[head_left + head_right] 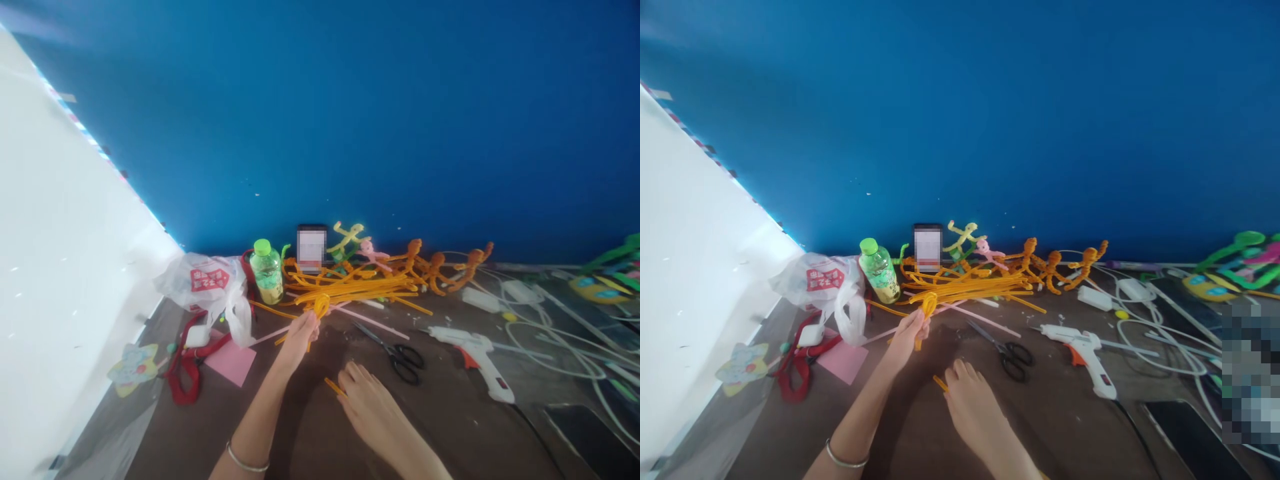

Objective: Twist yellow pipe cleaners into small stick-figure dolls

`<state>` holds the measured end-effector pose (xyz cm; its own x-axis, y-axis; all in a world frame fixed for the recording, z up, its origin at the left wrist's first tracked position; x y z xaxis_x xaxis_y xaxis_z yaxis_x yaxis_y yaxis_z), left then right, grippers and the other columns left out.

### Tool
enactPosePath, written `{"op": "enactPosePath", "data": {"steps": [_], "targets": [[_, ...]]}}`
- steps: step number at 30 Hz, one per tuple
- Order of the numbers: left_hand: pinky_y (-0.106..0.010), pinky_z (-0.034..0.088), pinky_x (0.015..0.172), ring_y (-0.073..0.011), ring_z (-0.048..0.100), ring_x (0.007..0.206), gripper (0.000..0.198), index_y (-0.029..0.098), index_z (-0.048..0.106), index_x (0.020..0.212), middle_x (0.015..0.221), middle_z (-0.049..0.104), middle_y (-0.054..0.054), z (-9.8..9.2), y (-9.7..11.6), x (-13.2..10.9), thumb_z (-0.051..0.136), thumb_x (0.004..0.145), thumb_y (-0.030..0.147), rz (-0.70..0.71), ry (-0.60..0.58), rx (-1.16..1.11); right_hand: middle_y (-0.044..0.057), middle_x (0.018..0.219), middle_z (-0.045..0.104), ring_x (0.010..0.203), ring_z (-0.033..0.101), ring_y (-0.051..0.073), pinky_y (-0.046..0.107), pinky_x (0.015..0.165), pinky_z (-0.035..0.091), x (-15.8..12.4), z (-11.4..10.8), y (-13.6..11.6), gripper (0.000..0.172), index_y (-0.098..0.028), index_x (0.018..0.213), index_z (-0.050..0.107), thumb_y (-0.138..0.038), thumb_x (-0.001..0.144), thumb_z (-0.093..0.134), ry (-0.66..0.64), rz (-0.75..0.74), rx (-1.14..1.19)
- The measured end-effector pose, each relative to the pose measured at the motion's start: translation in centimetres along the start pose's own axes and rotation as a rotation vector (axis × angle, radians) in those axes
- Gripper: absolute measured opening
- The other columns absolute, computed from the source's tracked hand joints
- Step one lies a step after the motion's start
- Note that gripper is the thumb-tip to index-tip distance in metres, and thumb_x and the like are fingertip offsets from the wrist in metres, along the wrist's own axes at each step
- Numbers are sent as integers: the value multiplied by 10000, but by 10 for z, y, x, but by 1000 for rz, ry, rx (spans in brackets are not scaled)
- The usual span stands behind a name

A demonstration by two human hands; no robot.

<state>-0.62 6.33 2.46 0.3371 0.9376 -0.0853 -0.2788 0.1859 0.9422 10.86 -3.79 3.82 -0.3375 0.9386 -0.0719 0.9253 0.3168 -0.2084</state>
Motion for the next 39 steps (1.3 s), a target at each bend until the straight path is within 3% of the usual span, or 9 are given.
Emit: {"op": "enactPosePath", "data": {"steps": [3, 5, 8, 12, 17, 24, 27, 33, 39], "targets": [[-239, 214, 487, -75, 255, 516, 420, 152, 482, 670, 569, 299, 39, -2, 0, 1, 459, 759, 562, 19, -1, 80, 93, 978, 608, 865, 573, 244, 361, 740, 425, -1, 12, 4, 272, -182, 938, 567, -38, 770, 410, 132, -65, -58], [-239, 238, 501, -77, 278, 523, 417, 156, 452, 623, 568, 319, 35, -2, 2, -1, 441, 777, 544, 42, -12, 167, 95, 911, 612, 797, 574, 235, 361, 707, 422, 5, 9, 11, 245, -180, 879, 563, -48, 796, 374, 212, -52, -55], [-242, 272, 532, -87, 314, 546, 387, 153, 477, 630, 587, 369, 25, -1, 8, -5, 424, 811, 491, 88, -9, 276, 83, 794, 587, 731, 554, 221, 357, 687, 421, 21, -13, 24, 186, -182, 819, 535, -138, 848, 356, 364, 11, 114], [-252, 325, 595, -113, 381, 604, 368, 148, 546, 673, 634, 451, -2, 2, 15, -8, 410, 831, 451, 161, 8, 391, 85, 843, 581, 825, 545, 226, 361, 761, 422, 42, -56, 37, 137, -188, 844, 533, -310, 835, 468, 687, 179, 537], [-270, 363, 691, -142, 448, 707, 395, 138, 614, 857, 758, 549, -40, 7, 15, -7, 396, 836, 467, 277, -30, 474, 65, 800, 602, 774, 561, 203, 311, 707, 446, 68, -63, 25, 270, -171, 740, 603, -440, 749, 578, 517, 207, 1131], [-269, 363, 692, -156, 448, 724, 366, 151, 605, 823, 745, 537, -43, 10, 20, -10, 373, 855, 433, 327, -37, 564, 44, 739, 610, 726, 554, 177, 303, 688, 449, 73, -44, 14, 325, -159, 751, 609, -482, 745, 574, 396, 245, 1614], [-255, 352, 657, -145, 436, 669, 368, 150, 594, 766, 670, 502, -26, 11, 20, -10, 365, 860, 422, 314, -39, 593, 31, 745, 587, 707, 532, 156, 289, 679, 439, 73, -41, 15, 284, -171, 761, 579, -453, 780, 543, 430, 199, 1613], [-245, 344, 651, -134, 427, 666, 371, 145, 580, 740, 700, 506, -23, 10, 20, -9, 369, 855, 428, 305, -49, 562, 6, 658, 515, 638, 477, 140, 265, 620, 412, 73, -41, 23, 300, -184, 731, 528, -481, 777, 528, 506, 214, 1338], [-231, 318, 601, -110, 381, 613, 398, 138, 515, 622, 633, 422, 3, 8, 20, -10, 392, 839, 449, 271, -46, 510, -13, 594, 472, 572, 449, 130, 264, 581, 380, 72, -48, 22, 282, -192, 710, 512, -464, 784, 524, 537, 187, 1249]]}}
Point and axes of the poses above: each hand's wrist, its own x-axis towards the middle knuckle, its own z-axis out of the palm, y = z × x, the point moved 4 cm from there along x, towards the middle knuckle
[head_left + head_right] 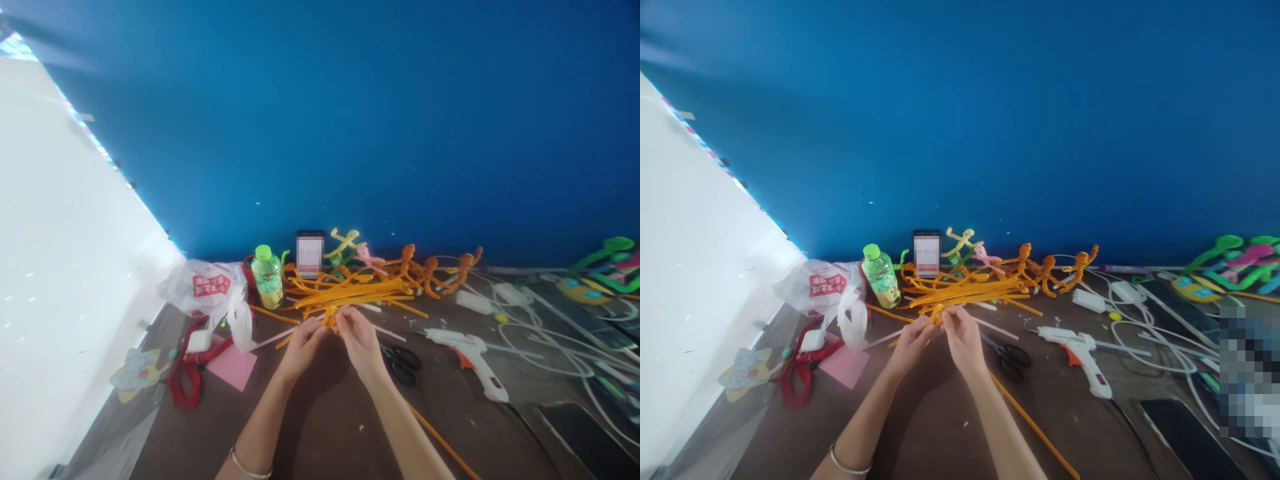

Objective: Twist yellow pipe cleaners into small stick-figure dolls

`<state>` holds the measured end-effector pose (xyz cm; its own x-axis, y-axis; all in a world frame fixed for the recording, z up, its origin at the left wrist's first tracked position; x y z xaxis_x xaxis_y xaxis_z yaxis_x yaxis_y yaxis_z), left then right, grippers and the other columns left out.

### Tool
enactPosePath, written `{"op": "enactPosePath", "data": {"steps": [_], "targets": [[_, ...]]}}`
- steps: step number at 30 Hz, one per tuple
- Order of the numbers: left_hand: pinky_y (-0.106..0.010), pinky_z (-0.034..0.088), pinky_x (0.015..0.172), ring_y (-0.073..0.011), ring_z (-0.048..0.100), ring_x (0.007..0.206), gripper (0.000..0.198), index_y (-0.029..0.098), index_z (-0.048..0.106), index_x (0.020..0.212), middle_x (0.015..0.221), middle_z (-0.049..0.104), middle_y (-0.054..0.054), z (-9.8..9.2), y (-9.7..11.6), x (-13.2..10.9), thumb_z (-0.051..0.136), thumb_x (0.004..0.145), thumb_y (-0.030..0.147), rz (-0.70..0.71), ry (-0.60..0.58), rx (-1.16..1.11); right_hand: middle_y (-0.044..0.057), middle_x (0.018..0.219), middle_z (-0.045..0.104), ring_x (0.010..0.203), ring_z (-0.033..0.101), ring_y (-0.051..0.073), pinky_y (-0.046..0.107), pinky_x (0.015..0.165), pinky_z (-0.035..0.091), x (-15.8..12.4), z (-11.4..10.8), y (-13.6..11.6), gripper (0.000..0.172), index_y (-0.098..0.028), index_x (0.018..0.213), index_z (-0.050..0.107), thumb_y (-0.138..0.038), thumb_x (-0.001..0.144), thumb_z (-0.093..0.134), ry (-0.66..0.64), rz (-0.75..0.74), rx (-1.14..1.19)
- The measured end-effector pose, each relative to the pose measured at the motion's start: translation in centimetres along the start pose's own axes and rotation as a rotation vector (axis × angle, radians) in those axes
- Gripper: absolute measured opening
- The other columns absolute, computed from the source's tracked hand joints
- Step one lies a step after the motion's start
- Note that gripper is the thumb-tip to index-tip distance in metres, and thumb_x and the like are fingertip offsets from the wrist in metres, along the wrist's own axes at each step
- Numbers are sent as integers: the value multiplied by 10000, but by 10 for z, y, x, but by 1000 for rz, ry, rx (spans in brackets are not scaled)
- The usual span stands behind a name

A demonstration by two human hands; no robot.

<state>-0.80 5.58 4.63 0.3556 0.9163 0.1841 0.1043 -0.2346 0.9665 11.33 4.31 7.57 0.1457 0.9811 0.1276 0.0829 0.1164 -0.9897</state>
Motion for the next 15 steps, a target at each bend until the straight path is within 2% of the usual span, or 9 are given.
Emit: {"op": "enactPosePath", "data": {"steps": [2, 6, 15], "targets": [[-231, 316, 591, -108, 372, 604, 412, 139, 502, 608, 623, 412, 5, 0, 0, 0, 386, 838, 460, -24, -13, -12, -10, 595, 476, 570, 447, 130, 265, 576, 383, 0, 0, 1, 273, -191, 723, 517, -459, 774, 542, 5, 20, 29], [-237, 318, 589, -112, 374, 602, 424, 135, 530, 620, 617, 426, 2, -1, 1, 0, 387, 832, 473, -50, -36, -39, -6, 627, 497, 576, 454, 126, 255, 554, 400, 1, -1, 8, 303, -192, 779, 531, -477, 710, 610, 8, 150, 223], [-253, 352, 633, -138, 455, 676, 396, 133, 648, 754, 759, 560, -39, 0, 0, 1, 422, 823, 452, -26, -105, -95, 3, 666, 530, 547, 422, 94, 237, 517, 352, 0, -6, 9, 258, -174, 636, 571, -409, 670, 672, -181, 351, 480]]}}
Point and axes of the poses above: each hand's wrist, its own x-axis towards the middle knuckle, its own z-axis out of the palm, y = z × x, the point moved 4 cm from there along x, towards the middle knuckle
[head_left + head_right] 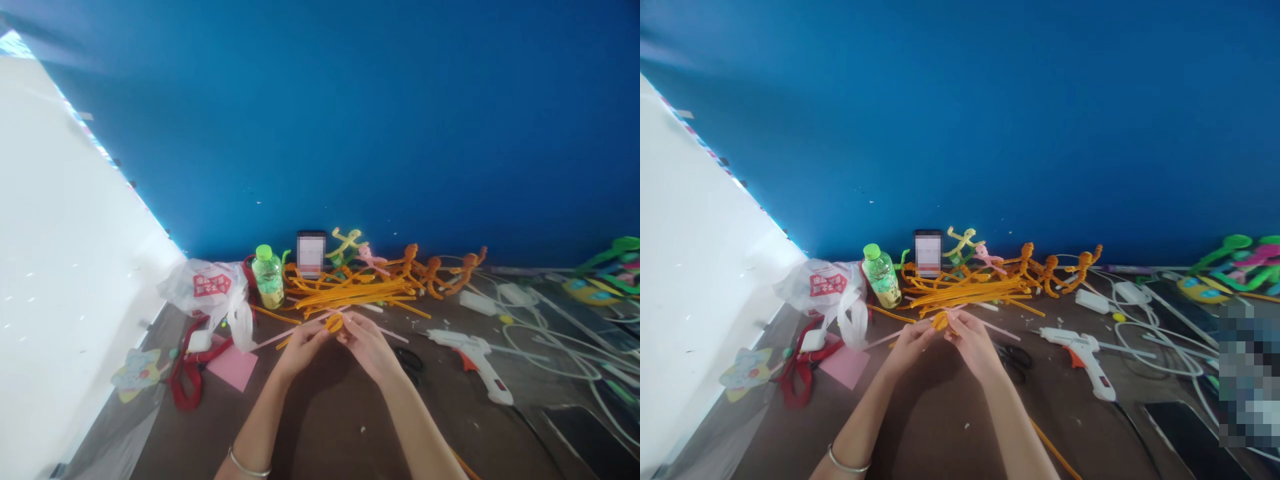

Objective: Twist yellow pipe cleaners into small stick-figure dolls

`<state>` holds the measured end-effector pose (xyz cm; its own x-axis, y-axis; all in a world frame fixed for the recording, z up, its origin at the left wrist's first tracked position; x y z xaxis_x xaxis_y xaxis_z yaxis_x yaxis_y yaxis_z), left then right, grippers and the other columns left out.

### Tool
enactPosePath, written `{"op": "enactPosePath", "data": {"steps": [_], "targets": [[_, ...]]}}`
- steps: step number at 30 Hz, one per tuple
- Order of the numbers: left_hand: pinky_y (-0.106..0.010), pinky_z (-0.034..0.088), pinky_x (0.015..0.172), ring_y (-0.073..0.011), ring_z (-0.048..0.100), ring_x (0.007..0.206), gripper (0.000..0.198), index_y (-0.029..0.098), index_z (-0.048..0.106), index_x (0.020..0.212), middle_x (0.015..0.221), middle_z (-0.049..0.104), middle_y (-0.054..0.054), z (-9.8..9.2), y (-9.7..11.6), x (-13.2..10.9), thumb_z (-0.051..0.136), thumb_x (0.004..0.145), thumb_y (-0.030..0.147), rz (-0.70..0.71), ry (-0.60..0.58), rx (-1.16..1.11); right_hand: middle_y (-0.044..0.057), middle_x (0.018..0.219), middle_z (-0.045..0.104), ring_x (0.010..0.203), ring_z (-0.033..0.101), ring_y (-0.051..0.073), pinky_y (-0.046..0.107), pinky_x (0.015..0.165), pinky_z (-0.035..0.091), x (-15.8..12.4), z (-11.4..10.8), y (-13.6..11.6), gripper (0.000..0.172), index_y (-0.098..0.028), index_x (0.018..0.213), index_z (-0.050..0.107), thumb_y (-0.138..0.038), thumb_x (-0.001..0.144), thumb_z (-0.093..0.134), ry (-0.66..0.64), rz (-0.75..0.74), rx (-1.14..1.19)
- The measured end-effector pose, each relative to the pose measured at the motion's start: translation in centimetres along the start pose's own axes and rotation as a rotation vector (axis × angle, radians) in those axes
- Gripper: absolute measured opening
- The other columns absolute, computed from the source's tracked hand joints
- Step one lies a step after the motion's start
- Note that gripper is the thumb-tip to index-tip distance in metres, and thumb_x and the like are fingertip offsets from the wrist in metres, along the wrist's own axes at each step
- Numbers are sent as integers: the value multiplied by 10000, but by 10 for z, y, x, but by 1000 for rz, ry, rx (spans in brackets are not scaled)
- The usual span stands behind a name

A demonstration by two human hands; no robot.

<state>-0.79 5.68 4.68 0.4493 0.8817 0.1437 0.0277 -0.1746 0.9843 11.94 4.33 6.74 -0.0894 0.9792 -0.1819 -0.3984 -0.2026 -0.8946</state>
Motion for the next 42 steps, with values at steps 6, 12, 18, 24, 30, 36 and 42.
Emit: {"op": "enactPosePath", "data": {"steps": [6, 12, 18, 24, 30, 36, 42], "targets": [[-237, 321, 583, -102, 398, 592, 365, 120, 642, 723, 634, 446, -1, -6, -6, -1, 458, 819, 420, -12, -5, -11, -14, 613, 509, 521, 407, 76, 219, 489, 312, -1, 0, 1, 241, -161, 593, 551, -340, 678, 688, -56, 64, 96], [-240, 323, 606, -105, 388, 597, 396, 119, 632, 672, 594, 405, 7, -12, -1, -1, 443, 825, 431, -5, 3, 65, 8, 655, 551, 562, 451, 86, 225, 527, 352, 0, 2, -1, 210, -147, 629, 598, -331, 704, 668, -96, 75, 49], [-265, 334, 645, -134, 406, 651, 422, 127, 636, 653, 614, 458, -17, -14, 1, -1, 432, 819, 457, 16, -1, 136, 17, 667, 551, 570, 449, 81, 218, 536, 364, 3, 0, 2, 189, -130, 677, 632, -313, 708, 670, -129, 87, 42], [-255, 314, 618, -122, 399, 630, 394, 123, 597, 596, 619, 432, -7, -16, -5, 1, 458, 818, 418, 16, 5, 120, 18, 673, 568, 580, 472, 87, 219, 545, 385, 3, 0, 7, 178, -144, 702, 629, -316, 703, 674, -97, 122, 103], [-249, 320, 627, -123, 410, 633, 372, 128, 621, 640, 625, 429, -7, -17, -4, 1, 453, 824, 404, 43, 9, 125, 24, 703, 585, 573, 483, 92, 233, 536, 384, 4, 2, 8, 176, -148, 678, 613, -307, 687, 687, -109, 134, 102], [-239, 331, 623, -124, 436, 637, 355, 135, 653, 705, 636, 446, -11, -19, -6, 1, 454, 823, 405, 31, 29, 89, 14, 701, 588, 593, 498, 88, 228, 565, 398, 5, 1, 11, 172, -147, 629, 609, -285, 681, 698, -114, 127, 145], [-224, 302, 542, -104, 406, 561, 388, 131, 654, 713, 587, 423, 2, -18, -10, 0, 440, 822, 436, -23, 33, 41, 21, 729, 610, 598, 506, 84, 206, 560, 412, 6, -2, 14, 226, -164, 849, 660, -321, 689, 688, -49, 120, 224]]}}
Point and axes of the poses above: each hand's wrist, its own x-axis towards the middle knuckle, its own z-axis out of the palm, y = z × x, the point moved 4 cm from there along x, towards the middle knuckle
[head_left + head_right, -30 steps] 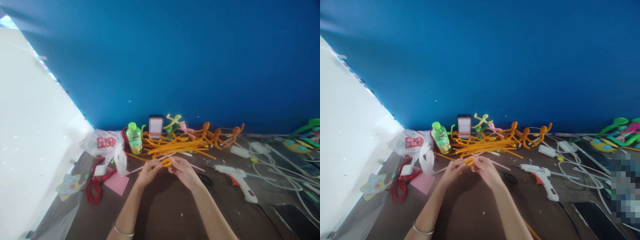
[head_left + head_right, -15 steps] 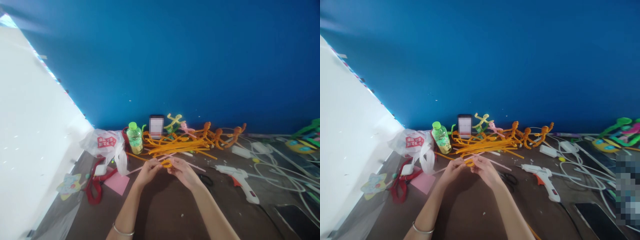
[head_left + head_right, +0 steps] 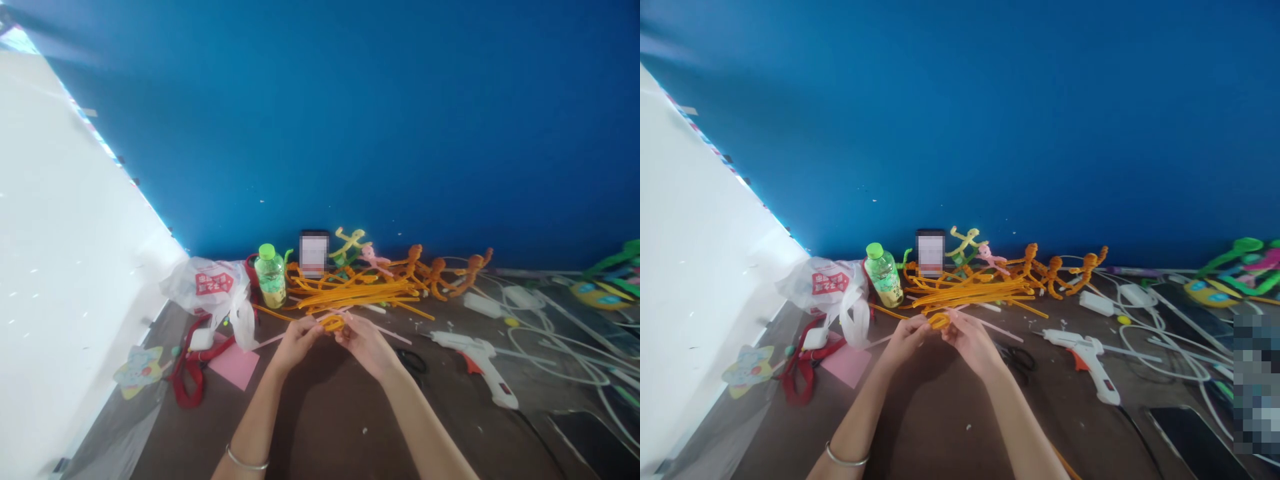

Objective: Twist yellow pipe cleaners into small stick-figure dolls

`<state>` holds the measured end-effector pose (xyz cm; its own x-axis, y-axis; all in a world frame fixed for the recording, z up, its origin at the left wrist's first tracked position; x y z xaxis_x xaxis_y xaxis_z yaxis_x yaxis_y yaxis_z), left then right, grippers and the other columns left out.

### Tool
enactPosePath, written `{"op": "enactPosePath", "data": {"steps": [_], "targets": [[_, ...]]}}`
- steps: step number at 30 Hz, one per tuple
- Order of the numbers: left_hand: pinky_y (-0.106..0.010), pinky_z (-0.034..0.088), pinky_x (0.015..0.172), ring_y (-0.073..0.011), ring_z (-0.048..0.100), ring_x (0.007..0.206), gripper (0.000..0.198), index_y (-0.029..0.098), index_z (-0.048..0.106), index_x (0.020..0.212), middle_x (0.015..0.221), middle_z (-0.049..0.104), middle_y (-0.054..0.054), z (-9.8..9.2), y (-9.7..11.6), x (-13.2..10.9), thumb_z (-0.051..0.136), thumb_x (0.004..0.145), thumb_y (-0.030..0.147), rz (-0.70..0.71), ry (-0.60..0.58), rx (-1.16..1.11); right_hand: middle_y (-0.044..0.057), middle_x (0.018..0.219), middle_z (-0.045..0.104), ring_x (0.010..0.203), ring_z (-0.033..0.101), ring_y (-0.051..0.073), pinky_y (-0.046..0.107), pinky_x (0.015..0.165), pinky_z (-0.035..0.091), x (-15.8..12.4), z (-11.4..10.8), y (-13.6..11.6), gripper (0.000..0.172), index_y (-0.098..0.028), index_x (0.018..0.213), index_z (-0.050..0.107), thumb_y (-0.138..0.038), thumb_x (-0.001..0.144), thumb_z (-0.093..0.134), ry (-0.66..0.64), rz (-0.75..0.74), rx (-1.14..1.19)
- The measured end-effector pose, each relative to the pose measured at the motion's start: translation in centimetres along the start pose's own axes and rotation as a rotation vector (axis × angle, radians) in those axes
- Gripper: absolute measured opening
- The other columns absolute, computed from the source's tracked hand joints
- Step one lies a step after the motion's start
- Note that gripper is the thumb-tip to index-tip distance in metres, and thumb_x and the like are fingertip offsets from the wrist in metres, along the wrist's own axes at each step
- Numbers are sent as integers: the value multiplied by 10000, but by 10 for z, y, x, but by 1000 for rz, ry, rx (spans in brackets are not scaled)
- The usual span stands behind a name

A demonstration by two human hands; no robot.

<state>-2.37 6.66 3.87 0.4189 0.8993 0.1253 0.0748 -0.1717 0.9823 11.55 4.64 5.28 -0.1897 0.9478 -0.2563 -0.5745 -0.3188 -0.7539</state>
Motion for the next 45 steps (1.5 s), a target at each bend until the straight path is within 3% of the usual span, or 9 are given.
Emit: {"op": "enactPosePath", "data": {"steps": [5, 9, 13, 16, 24, 32, 36, 39, 45], "targets": [[-211, 253, 473, -72, 348, 476, 418, 120, 622, 670, 527, 388, 24, 6, -4, -1, 452, 800, 480, -64, -14, -87, 38, 760, 615, 601, 502, 85, 198, 534, 393, 1, 8, 1, 213, -153, 843, 650, -336, 733, 643, -47, -35, -107], [-200, 191, 422, -47, 274, 407, 411, 116, 581, 672, 451, 309, 59, 9, -13, -1, 490, 768, 505, -179, 43, -310, 55, 772, 616, 568, 509, 110, 249, 540, 414, 3, 3, -8, 335, -150, 783, 621, -478, 756, 557, 84, -173, -305], [-184, 137, 386, -18, 194, 378, 399, 131, 512, 657, 484, 278, 79, 8, -18, 2, 549, 718, 524, -251, 134, -612, 58, 742, 613, 634, 550, 168, 292, 602, 434, -7, -18, -19, 306, -168, 770, 607, -465, 767, 533, 244, -360, -923], [-175, 120, 379, -9, 172, 386, 397, 138, 477, 659, 515, 283, 79, 9, -16, 4, 583, 695, 519, -282, 128, -764, 61, 738, 605, 677, 565, 190, 305, 646, 443, -19, -32, -12, 218, -181, 734, 577, -375, 800, 501, 236, -475, -1336], [-196, 121, 395, -22, 182, 409, 395, 102, 553, 737, 525, 292, 66, 13, -14, 1, 565, 722, 497, -286, 114, -863, 88, 833, 586, 806, 555, 227, 341, 724, 435, -23, -37, 15, 153, -172, 862, 560, -214, 835, 416, 286, -656, -1842], [-205, 147, 410, -48, 175, 455, 382, 98, 609, 851, 557, 304, 49, 12, -14, 2, 571, 722, 456, -309, 142, -937, 88, 732, 558, 694, 535, 206, 320, 667, 419, -10, -34, 17, 223, -178, 696, 510, -64, 798, 348, 275, -630, -1945], [-191, 171, 432, -47, 196, 482, 358, 92, 629, 854, 581, 306, 43, 11, -12, 1, 586, 728, 424, -300, 150, -951, 71, 734, 567, 688, 552, 195, 301, 633, 440, -19, -27, 2, 191, -178, 799, 503, -114, 836, 327, 320, -679, -1702], [-186, 188, 447, -45, 201, 494, 357, 79, 636, 849, 582, 296, 45, 11, -10, 1, 610, 717, 409, -259, 144, -981, 77, 879, 614, 801, 586, 193, 300, 717, 453, -32, -11, -12, 163, -187, 954, 519, -196, 864, 383, 276, -774, -1457], [-195, 233, 484, -42, 228, 503, 287, 97, 592, 759, 593, 341, 42, 15, -8, 0, 650, 689, 369, -212, 206, -958, 63, 857, 639, 826, 594, 189, 303, 738, 458, -40, 25, -15, 209, -231, 976, 606, -213, 861, 432, 149, -837, -1383]]}}
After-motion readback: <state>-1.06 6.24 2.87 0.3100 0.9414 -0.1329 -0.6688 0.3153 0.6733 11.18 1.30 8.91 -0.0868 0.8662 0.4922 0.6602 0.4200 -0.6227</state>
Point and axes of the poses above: each hand's wrist, its own x-axis towards the middle knuckle, its own z-axis out of the palm, y = z × x, the point moved 4 cm from there along x, towards the middle knuckle
